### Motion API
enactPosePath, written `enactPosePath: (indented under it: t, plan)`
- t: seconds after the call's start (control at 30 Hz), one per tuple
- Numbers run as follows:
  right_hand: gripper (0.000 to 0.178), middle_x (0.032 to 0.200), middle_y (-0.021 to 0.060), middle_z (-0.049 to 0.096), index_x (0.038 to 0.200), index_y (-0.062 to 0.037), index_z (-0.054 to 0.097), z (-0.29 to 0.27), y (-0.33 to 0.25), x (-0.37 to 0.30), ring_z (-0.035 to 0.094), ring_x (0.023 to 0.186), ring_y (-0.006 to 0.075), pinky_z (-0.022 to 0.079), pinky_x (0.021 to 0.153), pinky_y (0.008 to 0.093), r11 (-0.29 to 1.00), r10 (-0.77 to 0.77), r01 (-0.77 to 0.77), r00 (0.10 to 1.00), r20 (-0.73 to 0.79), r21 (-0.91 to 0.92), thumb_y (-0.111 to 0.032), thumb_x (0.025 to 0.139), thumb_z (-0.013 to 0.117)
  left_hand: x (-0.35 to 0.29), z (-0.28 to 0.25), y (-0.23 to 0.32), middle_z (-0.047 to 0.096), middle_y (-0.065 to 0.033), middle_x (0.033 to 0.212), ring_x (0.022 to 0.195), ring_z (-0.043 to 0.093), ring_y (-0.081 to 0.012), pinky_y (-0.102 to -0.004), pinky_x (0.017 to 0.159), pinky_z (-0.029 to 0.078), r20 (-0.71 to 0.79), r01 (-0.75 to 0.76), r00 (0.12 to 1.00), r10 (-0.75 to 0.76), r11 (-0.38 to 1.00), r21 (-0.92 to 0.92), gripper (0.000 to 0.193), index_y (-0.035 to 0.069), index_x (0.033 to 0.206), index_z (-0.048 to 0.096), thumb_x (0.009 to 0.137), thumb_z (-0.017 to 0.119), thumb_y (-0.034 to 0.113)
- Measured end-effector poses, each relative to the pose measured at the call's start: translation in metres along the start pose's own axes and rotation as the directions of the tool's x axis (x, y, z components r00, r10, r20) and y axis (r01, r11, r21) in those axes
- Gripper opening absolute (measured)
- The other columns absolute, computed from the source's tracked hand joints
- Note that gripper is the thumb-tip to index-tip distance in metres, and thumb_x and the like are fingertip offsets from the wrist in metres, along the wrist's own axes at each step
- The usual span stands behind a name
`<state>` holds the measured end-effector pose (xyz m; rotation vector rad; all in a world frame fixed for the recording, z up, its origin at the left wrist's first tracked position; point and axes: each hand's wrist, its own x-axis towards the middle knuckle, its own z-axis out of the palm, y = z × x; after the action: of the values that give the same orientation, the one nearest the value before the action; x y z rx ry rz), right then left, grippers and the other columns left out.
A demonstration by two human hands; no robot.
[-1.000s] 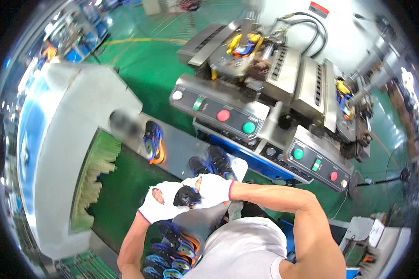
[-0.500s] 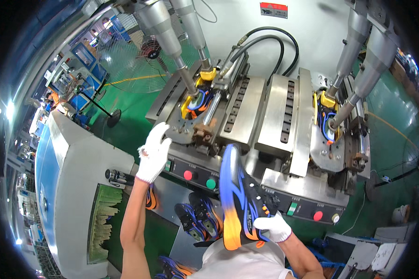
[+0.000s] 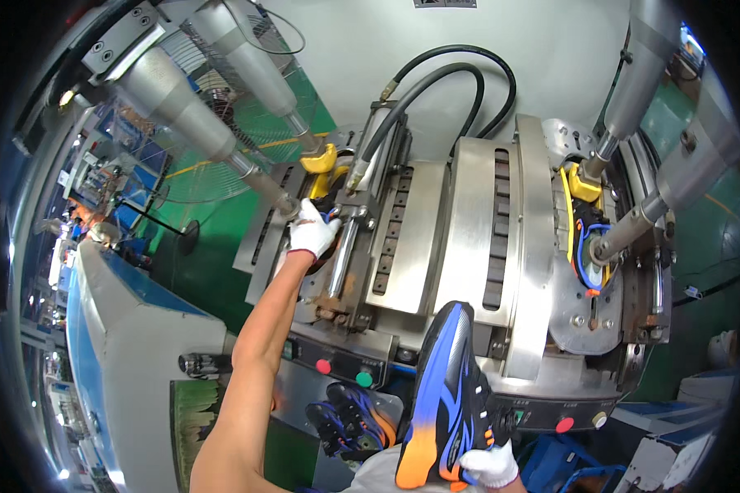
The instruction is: The person picks up shoes from a conveyor belt, places them into an industrial machine to be pressed or shaped, and then places the finished shoes onto another conveyor belt or station.
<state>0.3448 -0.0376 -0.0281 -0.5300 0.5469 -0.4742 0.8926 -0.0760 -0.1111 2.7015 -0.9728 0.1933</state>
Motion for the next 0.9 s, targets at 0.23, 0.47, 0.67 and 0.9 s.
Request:
enactPosePath:
  t: [0.23,0.47,0.67,0.9]
  plan:
    - [0.071,0.115,0.015,0.071,0.141,0.0033,0.053,0.006,0.014,0.016,0.074,0.092,0.0259,0.062,0.079,0.0372,0.992,-0.019,-0.002,0.986,-0.165,-0.126,0.005,0.071,0.067,0.046,-0.068,-0.002,0.068,-0.0332,0.114,0.109,0.068,-0.0437,-0.0475,0.098,0.052,0.208,0.012,0.978,-0.016,1.0,0.022,0.079,-0.007,0.123,0.049,0.078,0.076,0.052]
    - [0.045,0.105,0.0202,0.071,0.129,0.0039,0.059,0.036,0.021,0.044,0.071,0.083,0.0294,0.06,0.063,0.0358,0.956,-0.016,-0.045,0.979,-0.203,-0.289,0.007,0.084,0.062,-0.119,-0.208,-0.05,0.07,-0.0278,0.11,0.104,0.069,-0.0401,-0.0452,0.093,0.054,-0.051,0.077,0.994,-0.1,0.94,-0.332,0.077,-0.004,0.129,0.048,0.077,0.081,0.043]
    - [0.02,0.096,0.0079,0.073,0.108,-0.0008,0.071,0.196,0.067,0.221,0.07,0.082,0.0181,0.06,0.079,0.0327,0.934,-0.073,0.113,0.989,0.128,-0.338,-0.004,0.088,0.073,-0.348,-0.216,-0.133,0.067,-0.0139,0.101,0.09,0.068,-0.025,-0.0389,0.085,0.054,-0.064,0.38,0.862,-0.503,0.724,-0.575,0.066,0.002,0.125,0.053,0.072,0.088,0.018]
    - [0.004,0.084,0.0109,0.071,0.087,-0.0089,0.068,0.224,0.087,0.459,0.071,0.076,0.0285,0.06,0.072,0.0409,0.696,-0.039,-0.07,0.99,-0.136,-0.714,-0.013,0.087,0.068,-0.557,-0.16,-0.162,0.069,-0.0155,0.103,0.097,0.066,-0.0339,-0.0455,0.094,0.049,0.09,0.862,0.445,-0.891,0.399,-0.313,0.064,0.003,0.122,0.054,0.07,0.087,0.021]
